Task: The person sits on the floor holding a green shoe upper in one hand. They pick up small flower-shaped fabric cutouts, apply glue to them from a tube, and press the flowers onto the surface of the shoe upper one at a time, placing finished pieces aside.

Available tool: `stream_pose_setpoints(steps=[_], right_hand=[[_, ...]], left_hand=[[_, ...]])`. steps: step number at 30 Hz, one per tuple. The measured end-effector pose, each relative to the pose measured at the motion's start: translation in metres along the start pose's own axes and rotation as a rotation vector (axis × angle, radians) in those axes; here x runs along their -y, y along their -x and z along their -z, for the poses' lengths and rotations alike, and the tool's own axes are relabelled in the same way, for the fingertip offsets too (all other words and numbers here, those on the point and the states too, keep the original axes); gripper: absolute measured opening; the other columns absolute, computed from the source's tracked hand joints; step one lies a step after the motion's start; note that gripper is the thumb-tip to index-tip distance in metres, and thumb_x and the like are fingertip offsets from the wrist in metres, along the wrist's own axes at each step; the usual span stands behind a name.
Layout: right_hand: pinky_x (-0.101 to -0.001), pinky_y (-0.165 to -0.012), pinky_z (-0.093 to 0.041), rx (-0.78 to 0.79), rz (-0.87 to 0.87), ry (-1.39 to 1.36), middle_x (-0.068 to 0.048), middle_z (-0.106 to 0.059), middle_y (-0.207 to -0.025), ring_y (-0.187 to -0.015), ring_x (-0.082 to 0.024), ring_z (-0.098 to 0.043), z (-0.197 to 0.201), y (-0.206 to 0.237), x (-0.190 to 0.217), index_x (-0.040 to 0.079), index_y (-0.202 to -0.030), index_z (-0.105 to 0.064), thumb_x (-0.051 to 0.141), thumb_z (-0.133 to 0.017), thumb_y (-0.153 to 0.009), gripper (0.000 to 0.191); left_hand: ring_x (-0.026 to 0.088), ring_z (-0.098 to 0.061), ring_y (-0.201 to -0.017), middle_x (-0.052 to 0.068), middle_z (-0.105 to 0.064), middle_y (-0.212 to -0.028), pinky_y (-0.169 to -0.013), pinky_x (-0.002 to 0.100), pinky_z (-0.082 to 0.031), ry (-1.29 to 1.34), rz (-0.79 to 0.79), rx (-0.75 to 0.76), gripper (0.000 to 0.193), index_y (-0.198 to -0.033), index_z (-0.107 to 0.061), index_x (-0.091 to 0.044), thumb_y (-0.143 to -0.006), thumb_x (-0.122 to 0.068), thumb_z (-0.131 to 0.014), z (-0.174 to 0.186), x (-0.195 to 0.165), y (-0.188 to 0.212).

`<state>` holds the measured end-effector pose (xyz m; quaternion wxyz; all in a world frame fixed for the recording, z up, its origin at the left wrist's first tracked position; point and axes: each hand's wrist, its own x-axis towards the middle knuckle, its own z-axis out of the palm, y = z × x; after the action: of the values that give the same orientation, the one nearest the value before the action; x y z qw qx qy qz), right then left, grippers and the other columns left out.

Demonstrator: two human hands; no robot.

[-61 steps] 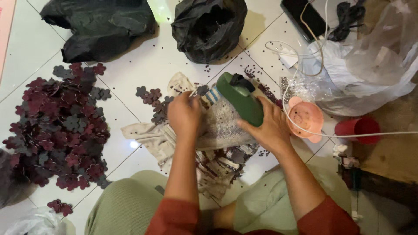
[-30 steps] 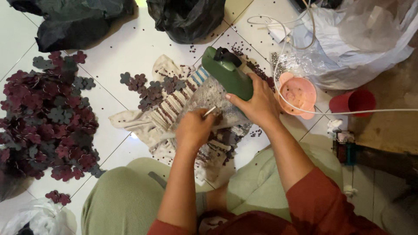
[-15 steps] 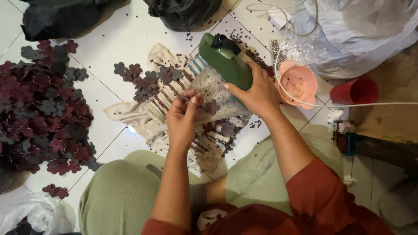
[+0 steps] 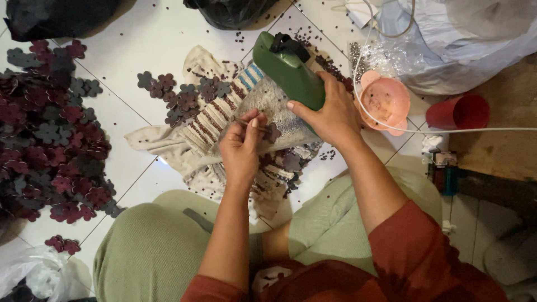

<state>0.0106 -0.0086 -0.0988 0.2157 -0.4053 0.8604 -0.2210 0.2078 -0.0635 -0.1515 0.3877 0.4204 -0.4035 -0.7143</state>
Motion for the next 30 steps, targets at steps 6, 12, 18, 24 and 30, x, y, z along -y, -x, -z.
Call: stream_pose_setpoints(steps=[6,12,18,24,30], right_hand=[[-0.0531,-0.103,-0.044,-0.006,0.005,0.009,-0.021,-0.055,-0.142,-0.128,-0.041,-0.054,-0.002,-0.002,0.0,0.012,-0.149,-0.044,0.065,-0.077,-0.078,0.095],[-0.0529,-0.102,-0.043,-0.003,-0.001,0.018,-0.021,-0.053,-0.143,-0.128,-0.041,-0.053,-0.005,-0.002,-0.002,0.012,-0.15,-0.042,0.066,-0.077,-0.078,0.097],[-0.0528,-0.104,-0.043,0.003,0.021,0.056,-0.023,-0.052,-0.143,-0.131,-0.042,-0.051,-0.002,-0.001,0.001,0.012,-0.153,-0.039,0.068,-0.078,-0.076,0.103],[-0.0536,-0.101,-0.042,0.031,0.064,0.079,-0.028,-0.048,-0.141,-0.128,-0.045,-0.048,0.002,0.008,0.005,0.007,-0.153,-0.03,0.054,-0.091,-0.06,0.121],[-0.0511,-0.103,-0.044,0.05,-0.008,0.1,-0.025,-0.054,-0.137,-0.127,-0.043,-0.053,0.018,0.032,0.028,0.009,-0.154,-0.035,0.038,-0.088,-0.062,0.11]], left_hand=[[0.012,-0.069,-0.105,0.011,-0.074,-0.117,-0.094,0.026,-0.056,-0.019,-0.031,0.008,0.028,-0.127,-0.065,0.006,-0.105,-0.01,-0.059,0.001,0.003,-0.002],[0.009,-0.069,-0.09,0.006,-0.076,-0.114,-0.078,0.026,-0.06,-0.242,-0.081,-0.007,0.018,-0.106,-0.072,0.005,-0.105,-0.009,-0.061,-0.004,-0.001,0.006],[0.007,-0.075,-0.09,0.005,-0.08,-0.106,-0.081,0.026,-0.061,-0.577,-0.29,0.056,0.01,-0.105,-0.072,-0.003,-0.1,-0.01,-0.066,-0.006,-0.013,0.014],[0.017,-0.077,-0.089,0.008,-0.078,-0.101,-0.08,0.03,-0.06,-0.743,-0.411,0.096,0.013,-0.11,-0.073,-0.007,-0.098,-0.009,-0.069,-0.004,-0.02,0.018],[0.026,-0.076,-0.089,0.011,-0.077,-0.103,-0.079,0.035,-0.059,-0.822,-0.494,0.162,0.012,-0.111,-0.071,-0.007,-0.099,-0.008,-0.069,0.005,-0.027,0.026]])
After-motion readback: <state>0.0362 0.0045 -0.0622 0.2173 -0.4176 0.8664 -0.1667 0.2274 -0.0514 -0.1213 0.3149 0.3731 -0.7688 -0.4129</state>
